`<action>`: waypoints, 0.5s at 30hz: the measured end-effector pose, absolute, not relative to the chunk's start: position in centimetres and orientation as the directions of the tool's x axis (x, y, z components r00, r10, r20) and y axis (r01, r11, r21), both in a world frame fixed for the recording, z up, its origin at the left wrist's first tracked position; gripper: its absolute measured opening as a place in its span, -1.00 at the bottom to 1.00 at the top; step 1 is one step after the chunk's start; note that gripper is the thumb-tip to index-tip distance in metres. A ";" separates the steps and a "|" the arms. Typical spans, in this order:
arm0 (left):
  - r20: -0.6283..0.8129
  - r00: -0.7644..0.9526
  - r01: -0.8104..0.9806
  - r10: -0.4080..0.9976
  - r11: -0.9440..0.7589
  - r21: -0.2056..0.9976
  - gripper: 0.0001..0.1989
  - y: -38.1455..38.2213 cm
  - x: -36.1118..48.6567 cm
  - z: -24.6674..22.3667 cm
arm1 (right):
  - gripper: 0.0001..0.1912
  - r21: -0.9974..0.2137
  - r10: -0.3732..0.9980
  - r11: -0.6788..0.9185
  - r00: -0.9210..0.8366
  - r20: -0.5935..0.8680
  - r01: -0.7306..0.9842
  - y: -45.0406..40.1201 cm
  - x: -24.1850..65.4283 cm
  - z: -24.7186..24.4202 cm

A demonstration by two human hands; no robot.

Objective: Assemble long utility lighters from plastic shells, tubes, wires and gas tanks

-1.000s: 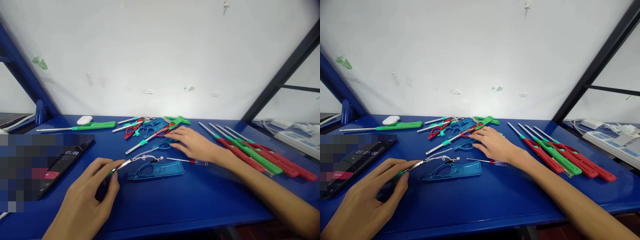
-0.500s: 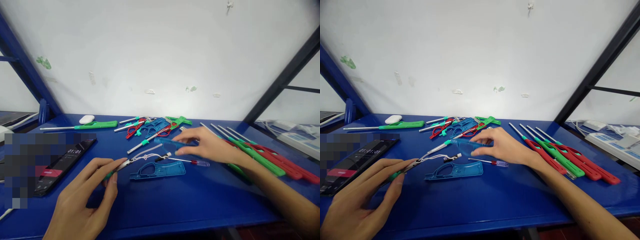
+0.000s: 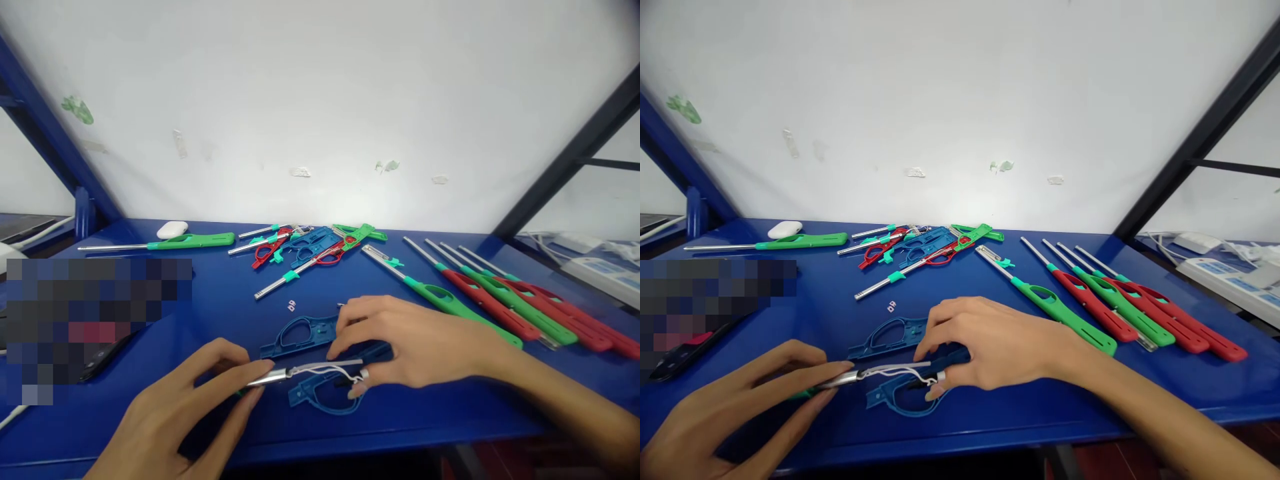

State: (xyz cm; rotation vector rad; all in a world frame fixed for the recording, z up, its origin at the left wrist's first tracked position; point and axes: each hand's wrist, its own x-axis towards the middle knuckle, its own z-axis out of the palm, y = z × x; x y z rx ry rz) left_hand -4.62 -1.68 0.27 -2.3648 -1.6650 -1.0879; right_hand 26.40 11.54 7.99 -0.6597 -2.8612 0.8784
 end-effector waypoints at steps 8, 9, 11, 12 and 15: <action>0.528 0.163 0.762 0.833 -0.446 0.469 -0.76 -1.6 -2.7 0.6 | -0.29 -0.606 0.425 0.718 -0.905 -0.008 0.342 10.9 27.9 9.2; 0.531 0.166 0.747 0.831 -0.457 0.482 -0.78 -1.6 -2.5 0.5 | -0.28 -0.616 0.436 0.709 -0.900 0.001 0.343 10.7 27.8 9.1; 0.526 0.164 0.729 0.835 -0.461 0.505 -0.79 -1.5 -2.2 0.3 | -0.37 -0.627 0.437 0.711 -0.899 0.041 0.317 10.5 27.3 8.4; 0.517 0.161 0.728 0.841 -0.455 0.513 -0.80 -1.5 -2.1 0.3 | -0.47 -0.628 0.427 0.720 -0.902 0.063 0.296 10.4 27.1 8.0; 0.487 0.176 0.732 0.855 -0.444 0.516 -0.83 -1.7 -2.0 0.5 | -0.73 -0.622 0.383 0.751 -0.914 0.135 0.223 10.3 26.4 7.3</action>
